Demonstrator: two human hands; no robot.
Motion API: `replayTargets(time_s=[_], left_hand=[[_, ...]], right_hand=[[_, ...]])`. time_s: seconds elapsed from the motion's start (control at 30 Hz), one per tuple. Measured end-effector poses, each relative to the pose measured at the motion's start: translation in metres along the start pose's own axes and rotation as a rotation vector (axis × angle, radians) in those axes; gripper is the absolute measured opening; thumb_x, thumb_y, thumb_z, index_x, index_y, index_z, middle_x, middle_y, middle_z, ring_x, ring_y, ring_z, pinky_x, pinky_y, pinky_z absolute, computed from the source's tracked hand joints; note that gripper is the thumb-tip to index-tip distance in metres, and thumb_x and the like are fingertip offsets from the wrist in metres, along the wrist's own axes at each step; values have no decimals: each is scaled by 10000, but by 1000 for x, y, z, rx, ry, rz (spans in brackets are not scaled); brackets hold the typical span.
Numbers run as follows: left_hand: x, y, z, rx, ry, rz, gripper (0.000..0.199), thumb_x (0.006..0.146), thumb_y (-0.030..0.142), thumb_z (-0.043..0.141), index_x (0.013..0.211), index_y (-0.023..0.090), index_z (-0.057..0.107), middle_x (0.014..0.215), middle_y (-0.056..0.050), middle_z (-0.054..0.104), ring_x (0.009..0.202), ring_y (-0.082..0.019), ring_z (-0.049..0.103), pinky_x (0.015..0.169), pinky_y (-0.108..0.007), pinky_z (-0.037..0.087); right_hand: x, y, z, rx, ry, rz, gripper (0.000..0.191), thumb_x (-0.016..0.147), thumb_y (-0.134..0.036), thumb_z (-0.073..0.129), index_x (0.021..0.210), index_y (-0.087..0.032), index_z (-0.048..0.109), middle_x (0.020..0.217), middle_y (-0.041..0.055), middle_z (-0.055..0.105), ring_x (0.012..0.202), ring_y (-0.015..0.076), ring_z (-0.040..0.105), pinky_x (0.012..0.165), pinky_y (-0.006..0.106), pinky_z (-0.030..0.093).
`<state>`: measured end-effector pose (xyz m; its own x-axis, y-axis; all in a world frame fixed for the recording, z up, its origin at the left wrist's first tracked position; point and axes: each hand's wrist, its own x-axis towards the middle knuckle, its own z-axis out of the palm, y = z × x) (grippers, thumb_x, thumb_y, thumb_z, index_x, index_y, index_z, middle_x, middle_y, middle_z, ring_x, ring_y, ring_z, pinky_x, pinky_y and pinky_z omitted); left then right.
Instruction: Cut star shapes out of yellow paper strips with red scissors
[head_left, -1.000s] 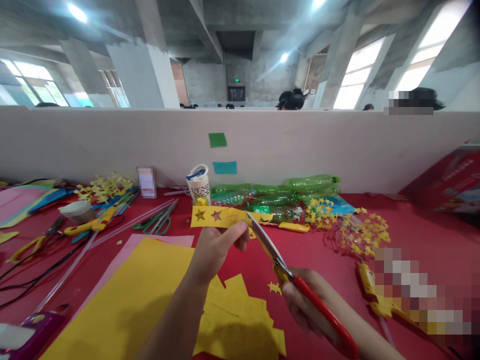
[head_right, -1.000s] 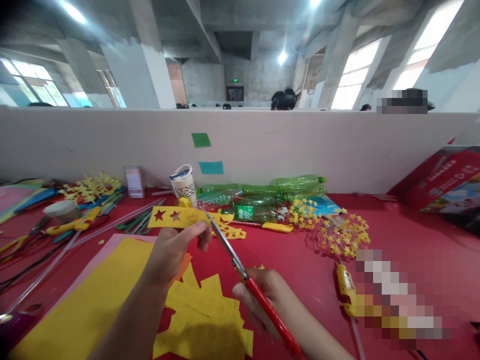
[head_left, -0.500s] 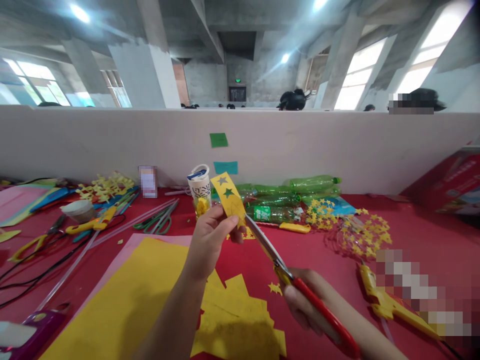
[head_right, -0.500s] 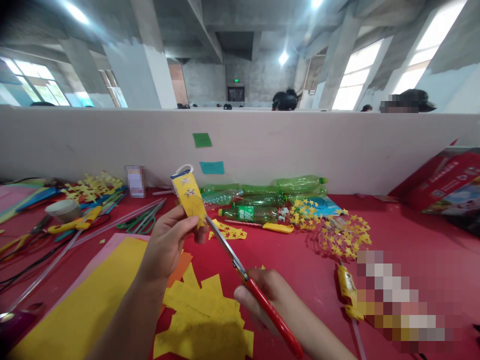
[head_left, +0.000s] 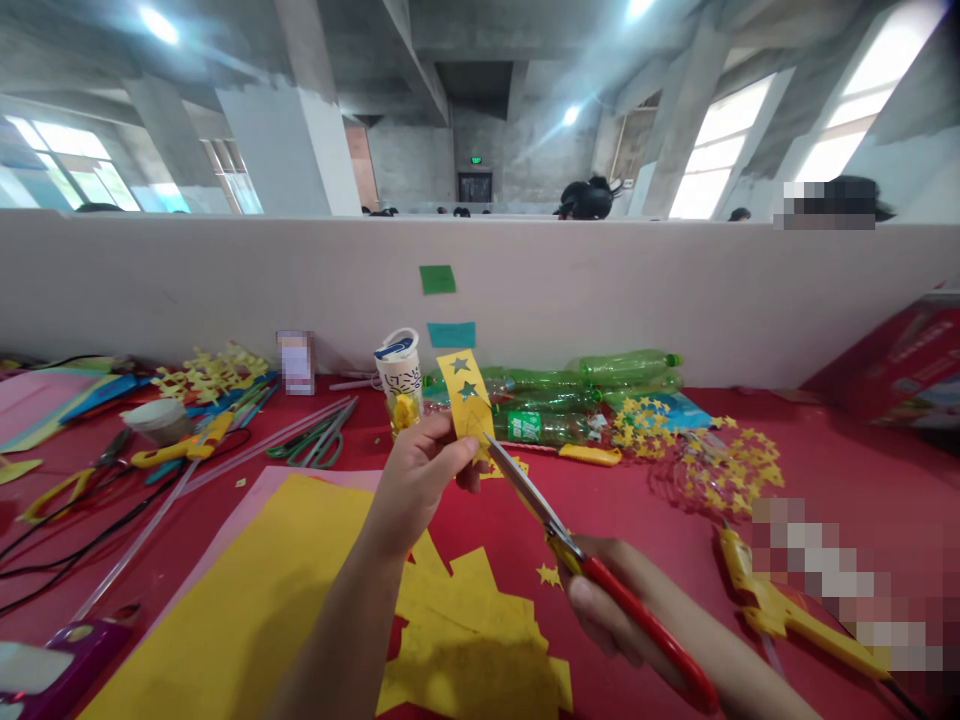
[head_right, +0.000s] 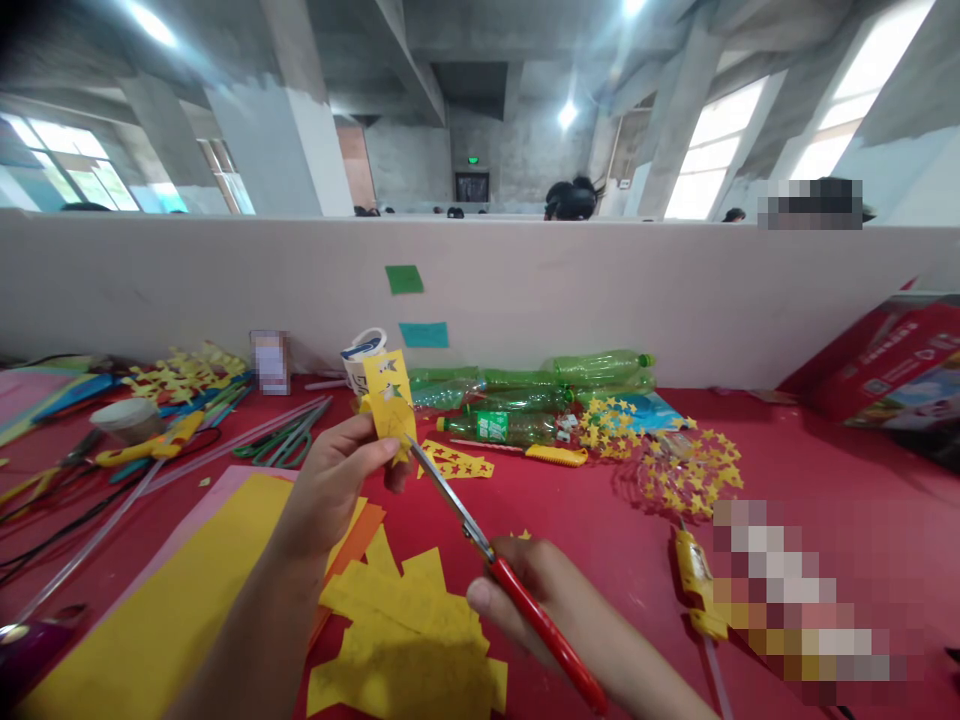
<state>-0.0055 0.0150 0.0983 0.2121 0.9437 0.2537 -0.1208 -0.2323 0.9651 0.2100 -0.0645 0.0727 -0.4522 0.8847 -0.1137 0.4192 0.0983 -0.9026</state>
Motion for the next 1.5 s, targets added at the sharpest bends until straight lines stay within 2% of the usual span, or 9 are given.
replayTargets(time_s=[0.23,0.47,0.77,0.9,1.07,1.27,1.5], left_hand=[[-1,5,0,21,-34,-4,127,817,187,530,723,154,609,587,19,593,486,-91,542,501,-228,427],[-1,6,0,30,-30,-1,119,825,199,535,741,156,607,592,21,594,481,-89,541,495,-228,432],[-1,5,-1,40,-31,-2,126,824,209,535,743,155,616,607,15,594,488,-92,542,493,-228,437],[-1,4,0,15,-44,4,132,832,225,535,755,156,617,608,11,595,485,-91,540,492,-228,431],[-2,3,5,-34,-98,-21,135,833,222,564,744,150,635,633,5,612,517,-81,553,521,-212,436],[-2,2,6,-39,-53,18,198,864,194,539,686,156,617,644,13,612,533,-71,560,535,-202,437],[-1,3,2,-21,-54,27,192,867,180,521,696,154,607,619,24,590,516,-66,540,518,-195,430]], right_hand=[[-2,-6,0,8,32,48,598,804,-784,364,628,-212,385,494,-42,431,421,82,389,401,209,262],[-1,-4,-1,5,5,34,569,828,-747,383,651,-207,409,508,-36,458,413,83,390,391,207,270],[1,-3,0,63,-17,90,604,775,-801,381,625,-216,392,456,-50,417,387,85,367,387,203,262],[0,-3,4,107,37,120,600,778,-801,374,645,-216,390,458,-61,413,397,80,350,404,197,269],[1,-1,8,139,76,85,574,802,-769,391,645,-217,384,426,-73,399,360,65,332,386,195,237],[2,1,5,127,73,92,568,811,-758,393,641,-215,389,440,-72,401,366,65,334,377,192,237],[-1,-4,5,92,84,102,594,784,-784,400,618,-214,386,450,-65,397,383,70,340,391,200,238]])
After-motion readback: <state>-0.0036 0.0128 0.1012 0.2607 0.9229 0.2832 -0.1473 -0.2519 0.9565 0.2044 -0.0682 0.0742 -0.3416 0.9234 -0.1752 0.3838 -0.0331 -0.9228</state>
